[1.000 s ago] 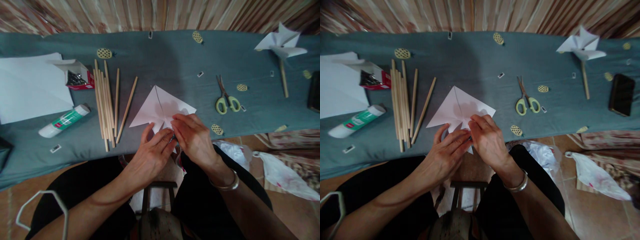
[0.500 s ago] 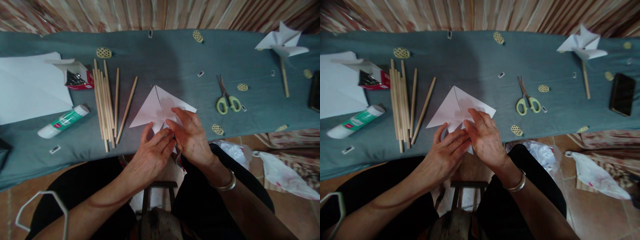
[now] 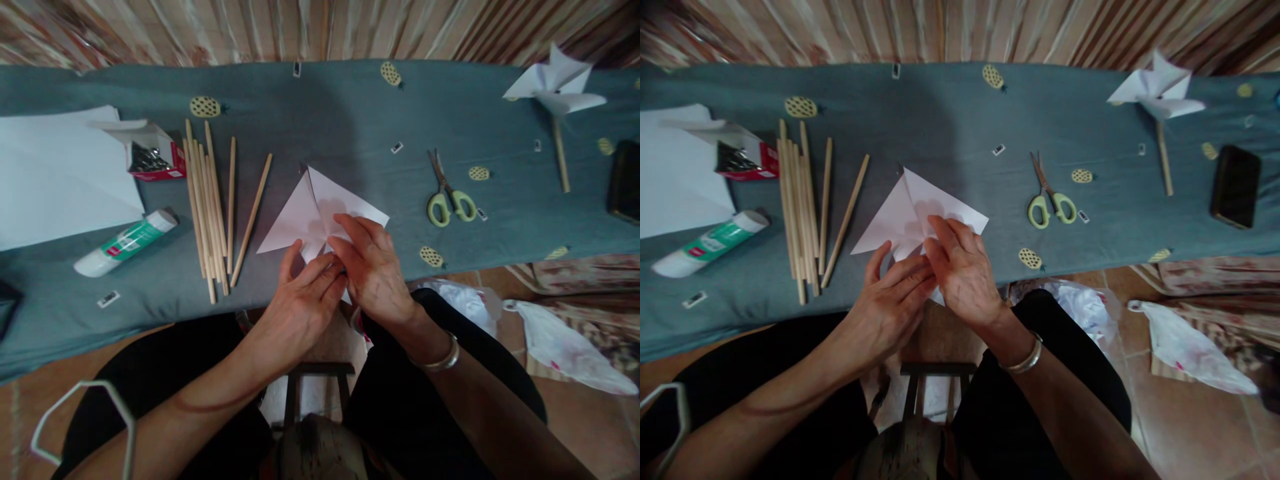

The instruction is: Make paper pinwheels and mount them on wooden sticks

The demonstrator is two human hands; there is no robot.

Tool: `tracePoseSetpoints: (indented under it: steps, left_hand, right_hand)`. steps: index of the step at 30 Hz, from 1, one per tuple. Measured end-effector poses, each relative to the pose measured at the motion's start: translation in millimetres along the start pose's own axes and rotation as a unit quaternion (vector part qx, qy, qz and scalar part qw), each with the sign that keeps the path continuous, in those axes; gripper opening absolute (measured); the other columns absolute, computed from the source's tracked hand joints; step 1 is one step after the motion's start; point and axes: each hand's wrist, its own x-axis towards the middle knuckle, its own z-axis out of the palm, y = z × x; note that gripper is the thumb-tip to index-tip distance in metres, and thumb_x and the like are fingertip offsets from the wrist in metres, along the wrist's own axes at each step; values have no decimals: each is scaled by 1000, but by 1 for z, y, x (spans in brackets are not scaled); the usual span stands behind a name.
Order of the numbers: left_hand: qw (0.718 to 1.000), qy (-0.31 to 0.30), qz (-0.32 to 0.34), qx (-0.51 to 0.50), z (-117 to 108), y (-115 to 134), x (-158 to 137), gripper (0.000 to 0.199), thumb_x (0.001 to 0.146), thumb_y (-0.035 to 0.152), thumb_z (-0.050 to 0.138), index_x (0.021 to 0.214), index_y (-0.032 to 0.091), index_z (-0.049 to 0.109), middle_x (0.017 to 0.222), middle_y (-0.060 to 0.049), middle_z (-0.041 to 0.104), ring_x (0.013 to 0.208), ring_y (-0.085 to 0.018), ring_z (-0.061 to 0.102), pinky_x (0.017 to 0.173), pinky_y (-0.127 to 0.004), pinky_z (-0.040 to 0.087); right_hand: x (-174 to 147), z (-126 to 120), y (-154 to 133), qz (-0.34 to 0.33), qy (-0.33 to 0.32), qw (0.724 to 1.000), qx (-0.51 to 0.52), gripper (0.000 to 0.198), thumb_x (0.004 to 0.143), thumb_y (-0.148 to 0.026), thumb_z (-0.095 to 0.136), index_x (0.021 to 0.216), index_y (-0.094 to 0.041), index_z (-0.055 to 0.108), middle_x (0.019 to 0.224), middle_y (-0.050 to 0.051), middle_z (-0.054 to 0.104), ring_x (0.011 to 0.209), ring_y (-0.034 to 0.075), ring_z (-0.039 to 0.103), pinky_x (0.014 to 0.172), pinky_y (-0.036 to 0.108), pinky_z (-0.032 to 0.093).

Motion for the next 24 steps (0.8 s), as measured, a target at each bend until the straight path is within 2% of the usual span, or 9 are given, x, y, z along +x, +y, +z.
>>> tracePoseSetpoints:
  steps: [5, 9, 14, 17, 19, 21, 24]
  left_hand:
    - [1000, 14, 13, 9, -2, -1, 2, 24, 92, 12, 43, 110, 14, 59, 112, -7, 71, 120, -21, 56, 123, -56, 10]
    - [1000, 5, 6, 11, -2, -1, 4, 25, 92, 11, 43, 108, 17, 61, 111, -6, 71, 119, -21, 57, 123, -57, 12]
    - [1000, 11, 2, 18, 0, -1, 2, 26, 92, 12, 42, 110, 19, 61, 112, -5, 70, 121, -21, 56, 121, -61, 13]
    - [1000, 10, 9, 18, 1, -1, 0, 29, 90, 11, 45, 113, 16, 61, 117, -7, 69, 123, -22, 54, 120, -63, 11]
    - [1000, 8, 14, 22, 1, -2, 0, 31, 89, 11, 46, 116, 16, 61, 119, -8, 69, 124, -23, 53, 119, -64, 11]
    - [999, 14, 17, 27, 1, -3, 0, 31, 89, 11, 46, 116, 17, 61, 118, -8, 70, 123, -24, 54, 118, -66, 12]
    - [999, 19, 16, 29, 0, -2, 1, 30, 89, 12, 46, 114, 17, 62, 115, -7, 71, 122, -25, 56, 117, -67, 14]
  right_hand:
    - [3, 3, 2, -7, 11, 1000, 1, 28, 96, -21, 43, 118, -24, 60, 137, 11, 56, 129, 28, 48, 105, 48, 43]
    - [4, 4, 1, -2, -1, 1000, -18, 28, 96, -19, 43, 116, -26, 62, 138, 9, 56, 128, 29, 50, 103, 48, 44]
    - [4, -6, 3, -24, 31, 999, -32, 27, 94, -18, 45, 109, -26, 66, 137, 8, 57, 124, 27, 53, 100, 46, 49]
    - [8, -14, 15, -7, 83, 997, -6, 36, 93, -15, 39, 120, -24, 62, 134, 8, 59, 123, 24, 55, 103, 45, 49]
    - [14, -17, 25, 22, 110, 994, -1, 38, 94, -17, 37, 127, -18, 58, 134, 12, 59, 126, 25, 54, 106, 48, 46]
    - [20, -16, 36, 52, 113, 992, -2, 40, 95, -20, 38, 131, -15, 55, 136, 15, 59, 130, 27, 52, 107, 50, 44]
    - [27, -13, 45, 57, 92, 994, -3, 42, 95, -22, 40, 133, -10, 53, 135, 19, 59, 129, 30, 53, 107, 51, 43]
